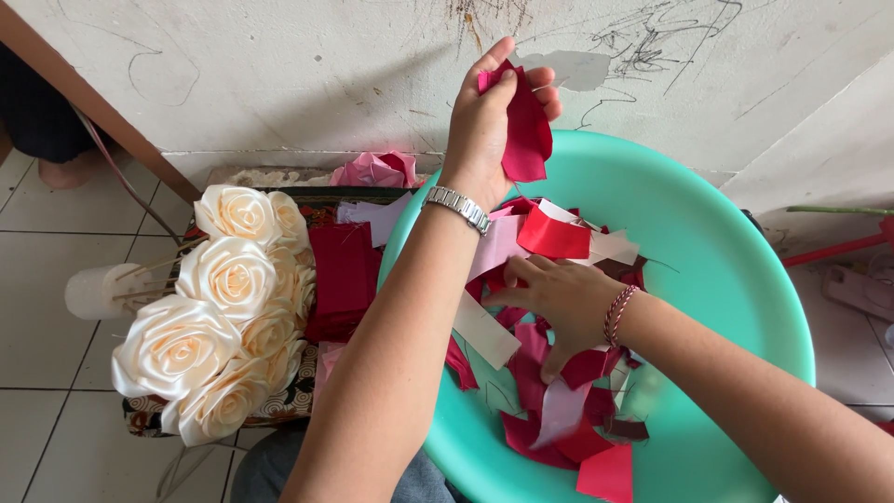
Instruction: The person sorts through a variety of pink and red ribbon strips in a green plastic basin, picking out specific pieces and stacking them on a table next to a bunch of artificial cream roses.
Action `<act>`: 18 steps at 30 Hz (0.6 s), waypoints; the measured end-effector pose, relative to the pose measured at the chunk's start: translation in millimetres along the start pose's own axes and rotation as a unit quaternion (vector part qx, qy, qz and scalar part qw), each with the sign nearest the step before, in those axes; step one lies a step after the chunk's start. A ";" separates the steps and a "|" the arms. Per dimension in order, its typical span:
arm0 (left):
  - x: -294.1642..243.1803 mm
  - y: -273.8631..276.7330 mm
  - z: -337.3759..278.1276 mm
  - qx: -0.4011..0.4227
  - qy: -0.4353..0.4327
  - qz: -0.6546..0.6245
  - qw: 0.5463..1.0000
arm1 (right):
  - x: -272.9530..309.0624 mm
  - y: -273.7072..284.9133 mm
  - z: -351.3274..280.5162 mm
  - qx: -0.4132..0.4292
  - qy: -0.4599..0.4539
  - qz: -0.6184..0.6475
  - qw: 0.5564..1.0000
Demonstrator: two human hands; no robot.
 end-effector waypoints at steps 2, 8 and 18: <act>0.3 0.0 0.2 -0.001 0.002 -0.004 1.000 | 0.3 3.6 -0.5 0.005 -0.015 0.036 0.999; -0.8 0.0 -0.4 -0.002 0.000 0.006 1.000 | -36.4 -5.4 6.7 -0.050 0.019 0.136 0.989; 10.9 -5.6 -2.4 0.194 -0.029 0.342 0.919 | -40.0 64.2 -58.4 -0.254 0.090 0.331 0.904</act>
Point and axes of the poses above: each hand's wrist, its own z-axis towards the middle knuckle, its own y-axis out of the back of the hand, x = y × z, the point moved 2 cm from there along z, towards the middle knuckle, and after that the axes turned 13 degrees about z, right-handed, at the moved point
